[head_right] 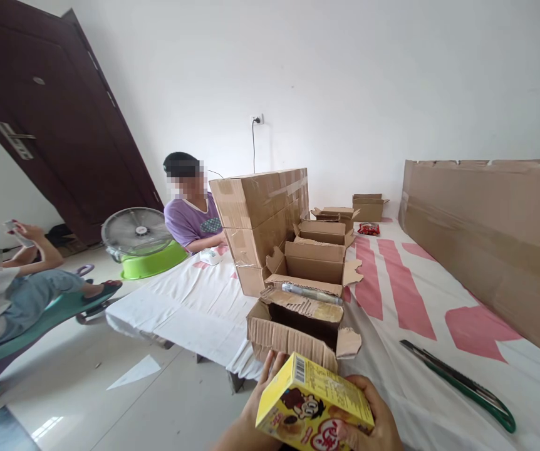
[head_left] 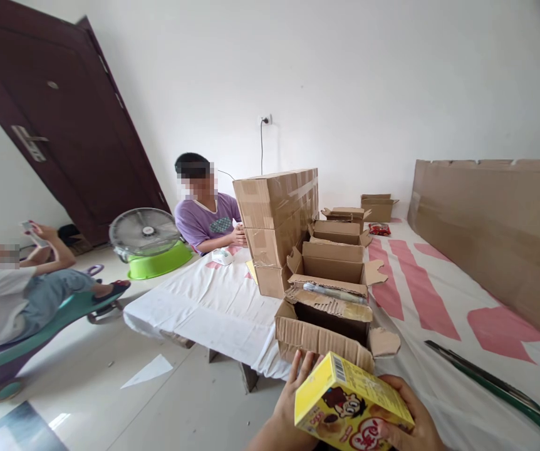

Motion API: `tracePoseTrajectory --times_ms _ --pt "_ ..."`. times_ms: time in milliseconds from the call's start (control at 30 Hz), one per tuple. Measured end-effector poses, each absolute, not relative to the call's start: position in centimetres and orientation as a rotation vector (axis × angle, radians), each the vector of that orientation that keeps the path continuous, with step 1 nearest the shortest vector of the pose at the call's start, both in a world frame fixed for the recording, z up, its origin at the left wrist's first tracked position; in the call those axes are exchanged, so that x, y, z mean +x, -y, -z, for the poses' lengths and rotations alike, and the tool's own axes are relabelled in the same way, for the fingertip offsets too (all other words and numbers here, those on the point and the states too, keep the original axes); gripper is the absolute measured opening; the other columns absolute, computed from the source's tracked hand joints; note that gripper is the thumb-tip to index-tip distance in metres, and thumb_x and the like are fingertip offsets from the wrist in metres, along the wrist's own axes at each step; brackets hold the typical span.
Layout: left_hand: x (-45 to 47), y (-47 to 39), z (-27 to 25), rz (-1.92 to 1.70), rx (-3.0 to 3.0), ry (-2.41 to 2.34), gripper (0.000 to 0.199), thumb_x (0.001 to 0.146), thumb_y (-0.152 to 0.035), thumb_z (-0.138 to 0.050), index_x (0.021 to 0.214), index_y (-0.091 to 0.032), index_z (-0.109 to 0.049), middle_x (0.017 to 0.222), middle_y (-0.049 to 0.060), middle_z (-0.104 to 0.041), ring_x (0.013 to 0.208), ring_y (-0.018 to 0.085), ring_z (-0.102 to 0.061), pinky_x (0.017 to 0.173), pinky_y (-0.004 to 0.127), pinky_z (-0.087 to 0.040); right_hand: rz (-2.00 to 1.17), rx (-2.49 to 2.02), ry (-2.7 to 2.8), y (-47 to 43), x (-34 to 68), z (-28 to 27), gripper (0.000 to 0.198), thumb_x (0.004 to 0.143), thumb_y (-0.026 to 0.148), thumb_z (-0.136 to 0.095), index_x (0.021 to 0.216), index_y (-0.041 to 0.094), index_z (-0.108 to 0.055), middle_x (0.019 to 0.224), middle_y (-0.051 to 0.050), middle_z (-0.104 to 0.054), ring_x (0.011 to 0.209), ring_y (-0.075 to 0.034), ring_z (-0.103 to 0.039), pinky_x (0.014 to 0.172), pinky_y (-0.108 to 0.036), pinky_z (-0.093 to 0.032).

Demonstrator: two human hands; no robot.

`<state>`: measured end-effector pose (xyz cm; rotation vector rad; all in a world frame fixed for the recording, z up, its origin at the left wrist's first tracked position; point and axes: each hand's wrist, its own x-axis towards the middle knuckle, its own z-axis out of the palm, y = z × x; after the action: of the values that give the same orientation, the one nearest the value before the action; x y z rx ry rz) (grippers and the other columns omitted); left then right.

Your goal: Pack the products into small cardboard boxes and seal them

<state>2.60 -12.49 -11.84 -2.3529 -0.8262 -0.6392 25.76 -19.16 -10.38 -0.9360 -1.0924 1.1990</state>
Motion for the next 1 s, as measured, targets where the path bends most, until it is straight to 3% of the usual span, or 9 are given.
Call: tracePoseTrajectory --times_ms 367,533,800,933,1000 --pt "2.9 11.5 9.1 0.577 -2.567 0.817 0.064 0.085 -0.054 -0.047 0.146 -0.033 -0.037 0.146 0.005 -0.049 0.135 0.039 -0.036 0.11 0.056 -0.021 -1.161 -0.92 0.941 19.0 25.8 10.8 0.052 0.064 0.051 -0.079 0.103 0.025 -0.056 0.088 -0.007 -0.072 0.075 -0.027 -0.07 0.064 -0.035 -0.057" --pt "3.0 10.4 8.5 0.572 -2.579 0.794 0.078 0.084 -0.062 -0.047 0.151 -0.027 -0.028 0.153 0.01 -0.038 0.136 0.04 -0.036 0.111 0.055 -0.022 -1.169 -0.906 0.943 19.0 25.8 10.5 0.053 0.064 0.053 -0.079 0.102 0.025 -0.055 0.087 -0.006 -0.072 0.075 -0.027 -0.069 0.063 -0.035 -0.056" --pt "3.5 8.2 9.1 0.584 -2.579 0.745 0.08 0.086 -0.055 -0.047 0.153 -0.019 -0.021 0.155 0.016 -0.032 0.139 0.042 -0.029 0.109 0.057 -0.023 -1.15 -0.937 0.964 19.1 25.9 10.1 0.053 0.066 0.055 -0.077 0.103 0.026 -0.053 0.088 -0.004 -0.071 0.076 -0.026 -0.068 0.064 -0.034 -0.054" --pt "3.9 6.7 9.9 0.556 -2.58 0.729 0.087 0.082 -0.062 -0.049 0.152 -0.019 -0.023 0.156 0.016 -0.028 0.139 0.044 -0.028 0.11 0.057 -0.02 -1.149 -0.957 0.948 19.2 25.9 10.0 0.051 0.068 0.054 -0.076 0.104 0.027 -0.053 0.089 -0.003 -0.071 0.076 -0.026 -0.068 0.065 -0.035 -0.055" --pt "4.3 5.5 10.7 0.561 -2.519 0.743 0.084 0.083 -0.063 -0.049 0.151 -0.02 -0.027 0.154 0.016 -0.033 0.138 0.042 -0.031 0.11 0.055 -0.019 -1.145 -0.963 0.935 19.2 25.8 10.0 0.053 0.067 0.054 -0.077 0.105 0.027 -0.052 0.089 -0.004 -0.071 0.077 -0.027 -0.069 0.065 -0.035 -0.055"
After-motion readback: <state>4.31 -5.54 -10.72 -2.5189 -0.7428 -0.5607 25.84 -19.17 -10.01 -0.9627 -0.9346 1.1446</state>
